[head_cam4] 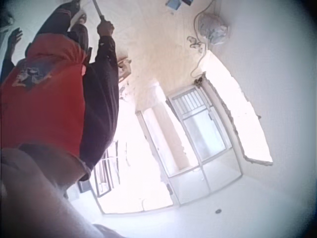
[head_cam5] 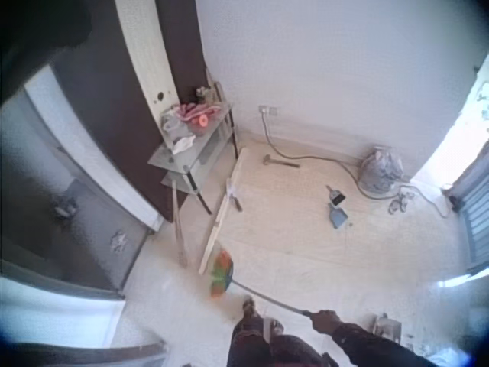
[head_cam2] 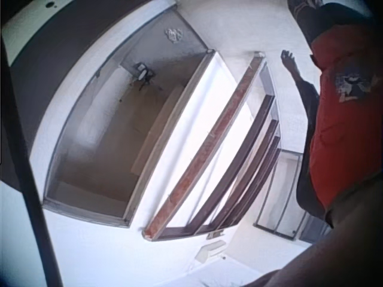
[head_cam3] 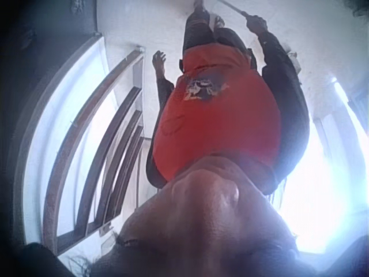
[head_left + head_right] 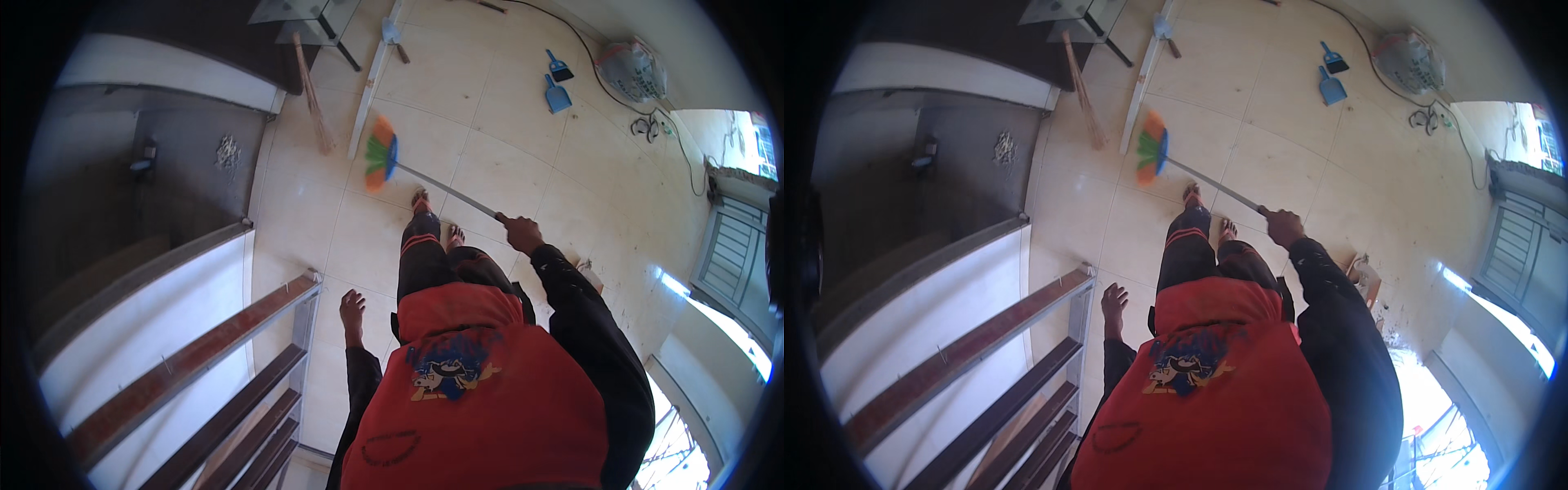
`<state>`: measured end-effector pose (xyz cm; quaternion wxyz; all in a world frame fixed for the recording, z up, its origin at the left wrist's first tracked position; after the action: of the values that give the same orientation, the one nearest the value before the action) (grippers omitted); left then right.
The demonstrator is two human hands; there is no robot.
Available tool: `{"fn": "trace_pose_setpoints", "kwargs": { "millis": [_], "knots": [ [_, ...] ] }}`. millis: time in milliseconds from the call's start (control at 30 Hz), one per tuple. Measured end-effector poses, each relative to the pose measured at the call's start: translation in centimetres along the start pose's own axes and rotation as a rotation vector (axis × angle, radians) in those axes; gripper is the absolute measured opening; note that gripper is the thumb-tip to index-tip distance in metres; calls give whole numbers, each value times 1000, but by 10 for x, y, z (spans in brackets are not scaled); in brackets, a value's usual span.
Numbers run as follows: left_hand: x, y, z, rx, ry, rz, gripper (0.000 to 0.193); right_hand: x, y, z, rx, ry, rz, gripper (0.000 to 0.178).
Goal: The person sweeps debris on a tiled floor using a broom, gathering dust and small pieces into a pile. They move a dustpan to collect some debris and continue sweeping around a staircase and near a doorway.
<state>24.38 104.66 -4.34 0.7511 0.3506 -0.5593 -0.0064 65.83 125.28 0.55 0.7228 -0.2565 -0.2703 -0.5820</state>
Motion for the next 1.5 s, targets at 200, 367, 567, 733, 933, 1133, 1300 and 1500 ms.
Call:
{"fn": "trace_pose_setpoints", "kwargs": {
  "millis": [200,367,567,733,933,1133,1300,1500],
  "knots": [
    [-37,36,8,-169,63,144,38,110,92,3,-70,-172,-379,45],
    [-85,95,-41,-283,-72,71,35,147,176,-9,22,-198,-709,29],
    [-105,152,-114,-309,-146,-46,35,200,206,22,-74,-52,-669,28],
    [-112,150,-157,-486,-183,-7,35,177,164,53,-364,156,-434,42],
    [-91,171,-230,-616,-178,-50,34,4,132,60,-444,125,-174,49],
    [-21,204,-328,-761,-291,-170,30,-123,153,58,-313,326,-150,33],
    [-15,185,-357,-734,-290,-94,36,-13,272,7,-346,122,-295,39],
    [-34,154,-394,-902,-376,-5,35,175,391,-29,-298,-35,-690,44]
  ]
}}
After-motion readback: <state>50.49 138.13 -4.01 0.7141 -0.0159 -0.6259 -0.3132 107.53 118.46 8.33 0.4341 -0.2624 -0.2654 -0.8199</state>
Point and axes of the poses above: each hand's wrist, its own x-axis away from the middle knuckle, its own z-axis out of the back of the hand, y = z × x, the point moved 2 cm from there along -x, towards the middle knuckle, and after that the axes turned 2 degrees about x, right-handed, at the moved point
